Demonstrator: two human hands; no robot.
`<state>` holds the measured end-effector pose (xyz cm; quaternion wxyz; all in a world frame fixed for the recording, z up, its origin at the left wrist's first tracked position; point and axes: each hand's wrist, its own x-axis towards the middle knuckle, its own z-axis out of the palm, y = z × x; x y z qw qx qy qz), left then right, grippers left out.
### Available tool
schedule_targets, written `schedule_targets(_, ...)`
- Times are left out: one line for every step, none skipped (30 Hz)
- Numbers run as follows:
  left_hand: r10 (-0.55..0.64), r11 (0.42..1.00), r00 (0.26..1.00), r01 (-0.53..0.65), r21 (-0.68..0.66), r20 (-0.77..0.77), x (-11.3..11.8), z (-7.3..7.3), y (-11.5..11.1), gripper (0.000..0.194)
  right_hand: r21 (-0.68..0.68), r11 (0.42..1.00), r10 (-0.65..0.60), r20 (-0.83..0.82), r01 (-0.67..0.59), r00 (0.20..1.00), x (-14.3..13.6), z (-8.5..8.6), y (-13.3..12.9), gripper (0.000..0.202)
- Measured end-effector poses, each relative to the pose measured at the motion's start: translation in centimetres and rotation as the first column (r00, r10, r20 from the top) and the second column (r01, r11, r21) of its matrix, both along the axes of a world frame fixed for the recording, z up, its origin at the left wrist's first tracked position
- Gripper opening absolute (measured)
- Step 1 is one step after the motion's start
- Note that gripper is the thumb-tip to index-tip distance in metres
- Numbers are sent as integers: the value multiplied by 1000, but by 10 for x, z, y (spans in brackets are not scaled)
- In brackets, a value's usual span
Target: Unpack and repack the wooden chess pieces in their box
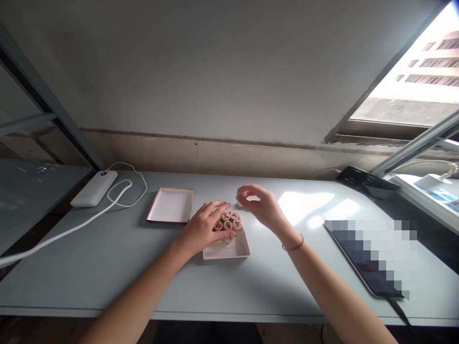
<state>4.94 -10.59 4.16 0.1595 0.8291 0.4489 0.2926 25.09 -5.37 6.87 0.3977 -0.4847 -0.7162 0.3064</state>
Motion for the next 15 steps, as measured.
schedule_targets(22, 1000, 998, -22, 4, 61, 4, 0, -3, 54, -45, 998, 48, -86, -52, 995, -5, 1, -14, 24)
schedule_targets(43, 999, 992, -43, 1, 116, 8, -1, -5, 49, -86, 993, 64, -147, -78, 987, -9, 2, -26, 25)
schedule_targets(63, 998, 985, -63, -4, 161, 12, -2, -8, 43, -119, 989, 62, -201, -87, 978, -12, 1, -36, 26)
schedule_targets(81, 997, 978, -81, -9, 193, 15, -2, -10, 38, -148, 985, 50, -244, -88, 968, -14, -1, -44, 27)
schedule_targets(95, 995, 972, -95, -12, 215, 18, -3, -11, 33, -167, 982, 34, -282, -84, 959, -15, -4, -50, 28)
schedule_targets(106, 994, 968, -105, -15, 226, 21, -3, -12, 29, -178, 981, 21, -317, -81, 948, -15, -7, -53, 28)
schedule_targets(113, 994, 967, -112, -18, 230, 22, -4, -13, 27, -183, 980, 15, -345, -83, 938, -15, -10, -55, 28)
schedule_targets(119, 993, 966, -117, -23, 230, 23, -5, -13, 26, -186, 978, 15, -368, -89, 930, -15, -13, -56, 28)
schedule_targets(125, 992, 965, -121, -31, 229, 24, -5, -13, 26, -192, 976, 19, -385, -100, 923, -14, -16, -56, 28)
schedule_targets(134, 991, 965, -127, -43, 227, 24, -5, -13, 27, -201, 973, 21, -398, -110, 917, -13, -18, -55, 28)
schedule_targets(142, 990, 965, -133, -54, 222, 24, -5, -13, 28, -212, 971, 14, -407, -109, 913, -12, -20, -54, 28)
schedule_targets(142, 989, 966, -131, -62, 215, 24, -5, -13, 30, -223, 970, -5, -414, -96, 910, -10, -21, -52, 29)
schedule_targets(132, 990, 969, -121, -65, 208, 24, -5, -14, 31, -232, 970, -35, -419, -70, 907, -7, -21, -49, 31)
schedule_targets(113, 993, 973, -103, -63, 201, 24, -5, -14, 29, -240, 970, -73, -422, -34, 904, -3, -21, -47, 33)
schedule_targets(82, 996, 979, -72, -57, 189, 25, -4, -15, 25, -244, 970, -116, -423, 10, 899, 1, -21, -44, 35)
